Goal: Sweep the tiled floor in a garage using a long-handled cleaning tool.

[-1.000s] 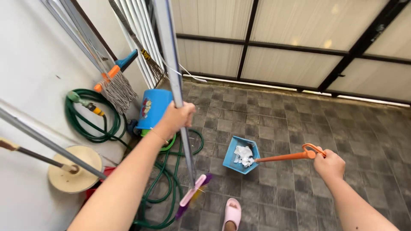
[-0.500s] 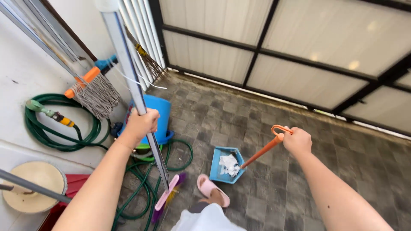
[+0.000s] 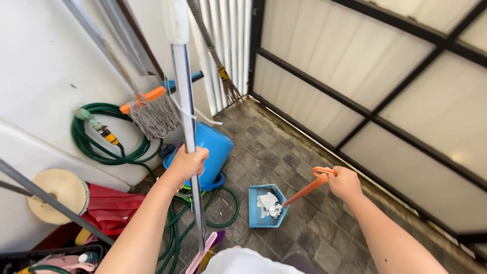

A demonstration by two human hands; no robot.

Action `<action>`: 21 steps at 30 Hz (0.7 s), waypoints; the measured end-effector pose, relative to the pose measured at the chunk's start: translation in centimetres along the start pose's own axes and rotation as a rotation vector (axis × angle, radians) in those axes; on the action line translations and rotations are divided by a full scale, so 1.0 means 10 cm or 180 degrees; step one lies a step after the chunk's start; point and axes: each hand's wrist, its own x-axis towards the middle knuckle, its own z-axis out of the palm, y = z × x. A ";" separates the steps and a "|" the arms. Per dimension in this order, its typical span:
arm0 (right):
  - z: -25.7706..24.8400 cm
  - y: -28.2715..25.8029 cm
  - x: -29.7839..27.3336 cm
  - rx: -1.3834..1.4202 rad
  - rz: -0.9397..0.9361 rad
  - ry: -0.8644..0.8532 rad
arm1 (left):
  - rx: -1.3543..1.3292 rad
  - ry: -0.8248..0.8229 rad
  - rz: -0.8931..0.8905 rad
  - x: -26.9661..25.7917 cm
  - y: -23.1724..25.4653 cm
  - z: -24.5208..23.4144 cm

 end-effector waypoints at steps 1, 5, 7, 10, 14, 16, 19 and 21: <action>0.02 -0.07 0.18 -0.0120 -0.0174 -0.0085 | 0.0004 0.0079 -0.0102 0.01 -0.04 -0.05; 0.15 -0.44 0.94 -0.0500 -0.0876 -0.0433 | -0.0136 0.0720 -0.0140 -0.10 -0.31 -0.21; 0.25 -0.57 1.34 -0.0529 -0.1204 -0.0615 | -0.0110 0.1103 -0.0201 -0.20 -0.28 -0.15; 0.38 -0.72 1.83 -0.0629 -0.1627 -0.0848 | 0.0152 0.1651 -0.0245 -0.37 -0.32 0.04; 0.70 -0.82 2.67 -0.1325 -0.2073 -0.1111 | 0.0616 0.1964 -0.0220 -0.42 -0.65 0.16; 0.48 -1.02 2.65 -0.1624 -0.1962 -0.1315 | 0.0795 0.2182 -0.0346 -0.49 -0.71 0.29; 0.18 -1.18 2.61 -0.2142 -0.1656 -0.1588 | 0.1157 0.2720 -0.0226 -0.59 -0.86 0.50; 0.16 -1.18 2.73 -0.2348 -0.1617 -0.1681 | 0.1378 0.3185 0.0004 -0.68 -0.92 0.61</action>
